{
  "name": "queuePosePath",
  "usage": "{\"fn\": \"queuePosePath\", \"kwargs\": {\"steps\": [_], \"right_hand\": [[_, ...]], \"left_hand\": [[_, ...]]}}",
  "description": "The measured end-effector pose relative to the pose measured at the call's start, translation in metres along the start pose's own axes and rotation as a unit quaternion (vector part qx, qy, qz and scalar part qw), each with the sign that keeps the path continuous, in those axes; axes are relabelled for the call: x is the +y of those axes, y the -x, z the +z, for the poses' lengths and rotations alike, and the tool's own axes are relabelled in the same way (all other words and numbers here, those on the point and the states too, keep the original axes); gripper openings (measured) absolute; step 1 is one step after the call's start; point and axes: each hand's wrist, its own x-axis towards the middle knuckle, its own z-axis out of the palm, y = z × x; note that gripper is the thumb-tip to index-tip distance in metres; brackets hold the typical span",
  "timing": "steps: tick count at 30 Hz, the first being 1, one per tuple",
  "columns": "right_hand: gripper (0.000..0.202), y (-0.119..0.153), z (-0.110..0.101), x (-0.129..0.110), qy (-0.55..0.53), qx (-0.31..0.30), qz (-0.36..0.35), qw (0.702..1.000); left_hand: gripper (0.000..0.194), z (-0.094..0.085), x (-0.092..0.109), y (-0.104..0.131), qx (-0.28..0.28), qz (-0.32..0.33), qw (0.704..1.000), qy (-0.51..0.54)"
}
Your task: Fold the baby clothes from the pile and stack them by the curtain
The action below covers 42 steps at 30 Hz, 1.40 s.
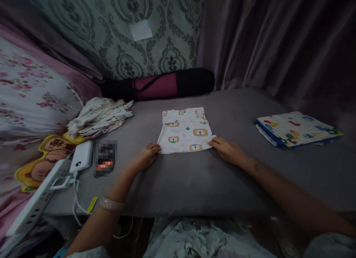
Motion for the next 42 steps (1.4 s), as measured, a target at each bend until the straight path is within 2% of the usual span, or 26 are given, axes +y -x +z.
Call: {"fn": "queuePosePath", "kwargs": {"steps": [4,7,12,14,17,24,29,33,37,42], "right_hand": [[0.031,-0.004,0.006,0.004,-0.065,0.045,0.019,0.997],[0.026,-0.010,0.009,0.004,-0.102,0.072,0.051,0.991],[0.020,-0.016,0.012,0.008,-0.095,0.043,0.048,0.993],[0.023,-0.017,0.012,0.013,-0.109,0.034,0.032,0.993],[0.032,-0.020,0.011,0.021,-0.148,0.053,0.030,0.987],[0.041,-0.018,0.008,0.028,-0.196,0.065,0.048,0.977],[0.042,-0.016,0.006,0.029,-0.197,0.037,0.068,0.977],[0.042,-0.016,-0.001,0.029,-0.177,0.031,0.079,0.981],[0.041,-0.014,-0.007,0.030,-0.161,0.036,0.062,0.984],[0.041,-0.002,-0.012,0.029,-0.131,0.056,0.044,0.989]], "left_hand": [[0.042,0.000,-0.004,-0.001,0.000,-0.007,0.999,0.034],[0.037,-0.001,0.002,-0.006,0.005,-0.032,0.998,0.047],[0.024,-0.008,0.014,-0.016,0.021,-0.065,0.997,0.039],[0.025,-0.011,0.013,-0.018,0.012,-0.048,0.997,0.055],[0.028,-0.015,0.009,-0.018,-0.008,-0.023,0.997,0.071],[0.031,-0.020,0.013,-0.015,-0.009,-0.068,0.994,0.087],[0.028,-0.025,0.015,-0.014,-0.009,-0.087,0.993,0.081],[0.028,-0.021,0.013,-0.012,0.010,-0.077,0.996,0.051],[0.021,-0.016,0.010,-0.010,0.058,-0.092,0.994,0.010],[0.027,-0.017,0.012,-0.010,0.052,-0.101,0.993,-0.013]]}}
